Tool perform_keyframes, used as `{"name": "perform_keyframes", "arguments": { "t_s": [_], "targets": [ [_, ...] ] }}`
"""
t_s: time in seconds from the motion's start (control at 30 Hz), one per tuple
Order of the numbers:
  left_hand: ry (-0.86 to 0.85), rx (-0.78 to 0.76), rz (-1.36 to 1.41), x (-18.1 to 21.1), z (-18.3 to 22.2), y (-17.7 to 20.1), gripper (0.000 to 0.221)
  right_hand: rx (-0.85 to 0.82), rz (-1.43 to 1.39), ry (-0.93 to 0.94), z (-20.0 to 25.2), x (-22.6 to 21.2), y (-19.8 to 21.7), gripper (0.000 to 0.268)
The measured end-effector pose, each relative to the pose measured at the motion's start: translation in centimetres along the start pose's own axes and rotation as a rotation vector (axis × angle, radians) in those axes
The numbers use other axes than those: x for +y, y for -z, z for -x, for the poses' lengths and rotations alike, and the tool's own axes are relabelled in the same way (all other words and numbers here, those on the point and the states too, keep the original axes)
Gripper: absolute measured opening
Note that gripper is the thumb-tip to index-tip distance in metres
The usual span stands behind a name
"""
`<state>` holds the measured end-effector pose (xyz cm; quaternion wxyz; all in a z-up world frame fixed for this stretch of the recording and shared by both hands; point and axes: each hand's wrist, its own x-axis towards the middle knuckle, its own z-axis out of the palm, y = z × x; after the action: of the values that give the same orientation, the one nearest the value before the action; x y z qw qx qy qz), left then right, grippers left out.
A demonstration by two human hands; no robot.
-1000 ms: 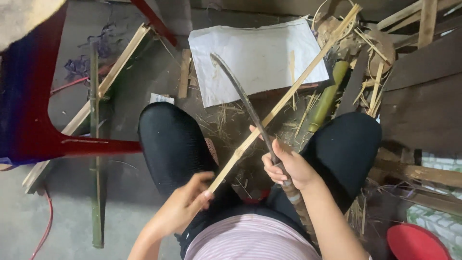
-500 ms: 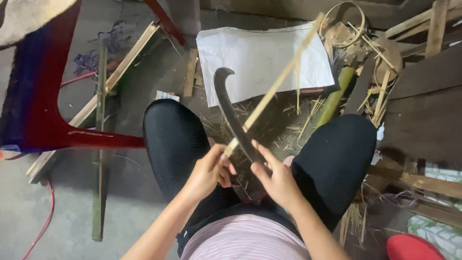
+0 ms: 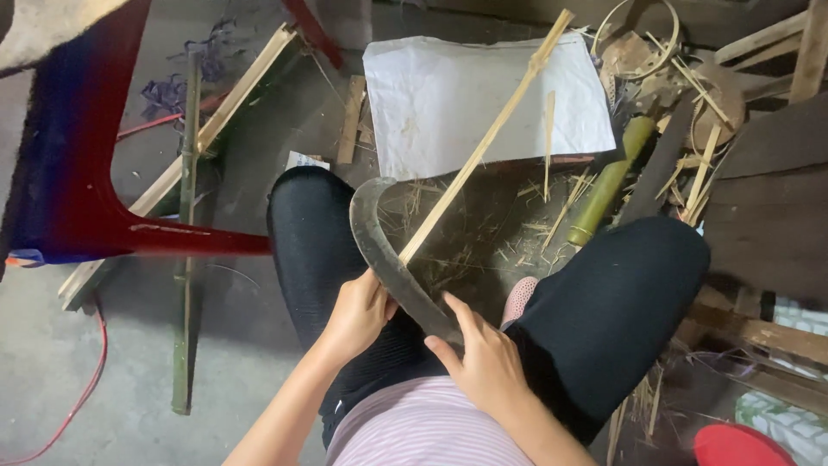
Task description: Shaving and trimming thin bamboo sticks using a large curved knife in a workshop setting.
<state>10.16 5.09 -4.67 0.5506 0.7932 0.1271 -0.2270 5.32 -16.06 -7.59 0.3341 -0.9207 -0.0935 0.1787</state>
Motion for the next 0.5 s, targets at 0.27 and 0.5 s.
{"name": "perform_keyframes", "arguments": {
  "t_s": [0.27,0.5],
  "targets": [
    [0.001,-0.03,0.108,-0.7,0.0,-0.3,0.03,-0.03,0.163,-0.044,0.2,1.3,-2.2,0.045],
    [-0.087,0.016,0.04,-1.7,-0.2,-0.7,0.023,-0.016,0.179,-0.029,-0.4,1.5,-2.1,0.055]
  ]
}}
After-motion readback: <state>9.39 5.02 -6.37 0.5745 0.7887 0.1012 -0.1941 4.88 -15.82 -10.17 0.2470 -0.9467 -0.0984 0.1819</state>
